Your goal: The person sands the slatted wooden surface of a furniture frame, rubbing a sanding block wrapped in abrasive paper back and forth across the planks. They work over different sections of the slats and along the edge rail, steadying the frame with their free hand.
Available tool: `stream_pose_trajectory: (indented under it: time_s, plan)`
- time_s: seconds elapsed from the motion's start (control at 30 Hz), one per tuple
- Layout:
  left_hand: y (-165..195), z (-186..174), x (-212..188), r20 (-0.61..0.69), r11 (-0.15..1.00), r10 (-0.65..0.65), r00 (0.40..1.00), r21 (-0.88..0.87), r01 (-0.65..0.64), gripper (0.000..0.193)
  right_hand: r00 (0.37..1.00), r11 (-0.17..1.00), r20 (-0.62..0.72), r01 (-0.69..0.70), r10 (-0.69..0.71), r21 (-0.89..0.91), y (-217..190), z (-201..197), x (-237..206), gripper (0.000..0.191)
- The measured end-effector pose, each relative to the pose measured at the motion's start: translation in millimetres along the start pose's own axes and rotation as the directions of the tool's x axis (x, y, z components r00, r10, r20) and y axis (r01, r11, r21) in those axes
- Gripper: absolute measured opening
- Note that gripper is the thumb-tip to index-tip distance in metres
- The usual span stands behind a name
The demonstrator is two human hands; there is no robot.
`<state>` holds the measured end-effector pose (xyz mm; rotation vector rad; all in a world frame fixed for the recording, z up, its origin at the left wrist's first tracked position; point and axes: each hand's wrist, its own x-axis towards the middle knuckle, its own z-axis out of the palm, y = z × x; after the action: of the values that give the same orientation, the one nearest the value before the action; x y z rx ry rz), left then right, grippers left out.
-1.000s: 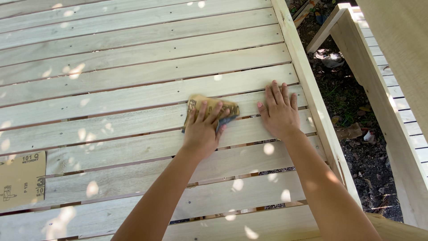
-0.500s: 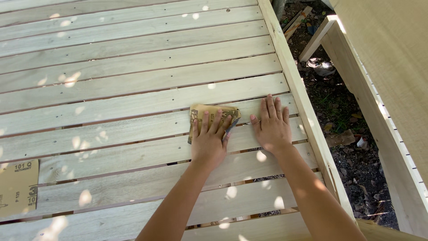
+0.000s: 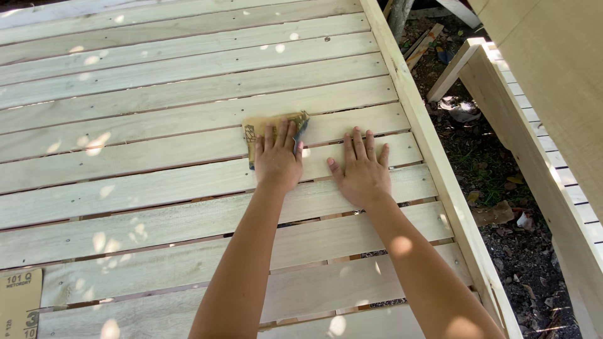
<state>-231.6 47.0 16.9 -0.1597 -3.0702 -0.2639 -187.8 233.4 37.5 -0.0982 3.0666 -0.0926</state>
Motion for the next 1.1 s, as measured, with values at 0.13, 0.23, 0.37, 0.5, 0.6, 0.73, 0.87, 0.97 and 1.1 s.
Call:
stream_pose_trajectory:
  time_s: [0.13, 0.23, 0.37, 0.5, 0.6, 0.73, 0.87, 0.97, 1.1]
  plan:
    - [0, 1, -57, 0.136, 1.000, 0.010, 0.991, 0.002, -0.010, 0.060, 0.997, 0.998, -0.051, 0.053, -0.051, 0.029, -3, 0, 19, 0.084]
    - [-6, -2, -23, 0.202, 0.998, -0.068, 0.977, 0.014, 0.067, 0.058, 0.998, 0.998, -0.023, 0.057, -0.058, -0.017, -6, 2, 28, 0.085]
    - [-14, -2, 61, 0.096, 0.993, -0.118, 0.988, 0.018, 0.117, 0.062, 0.997, 0.997, -0.018, 0.070, -0.070, -0.028, -6, 2, 31, 0.084]
    - [-13, 7, 46, 0.012, 1.000, -0.014, 1.000, 0.010, 0.014, 0.065, 0.997, 0.997, -0.013, 0.070, -0.070, -0.045, -5, -2, 31, 0.084]
    - [-19, 12, -1, 0.074, 1.000, 0.024, 0.997, 0.002, -0.024, 0.066, 0.998, 0.997, 0.019, 0.059, -0.058, -0.039, -9, -6, 33, 0.084]
    - [-29, 7, 17, 0.152, 1.000, -0.011, 0.988, -0.002, 0.011, 0.064, 0.998, 0.997, 0.018, 0.061, -0.060, -0.047, -14, -8, 36, 0.085]
    - [-29, -4, 80, 0.108, 0.995, -0.095, 0.990, 0.023, 0.093, 0.061, 0.999, 0.998, 0.008, 0.054, -0.054, -0.025, -13, -7, 37, 0.084]
    - [-23, -6, 61, 0.118, 0.999, -0.054, 0.992, -0.001, 0.055, 0.060, 0.998, 0.998, -0.005, 0.059, -0.059, -0.035, -12, -6, 37, 0.084]
    - [-30, -7, -13, 0.164, 0.999, 0.053, 0.985, -0.006, -0.053, 0.060, 0.997, 0.997, -0.021, 0.070, -0.071, -0.032, -13, -6, 41, 0.085]
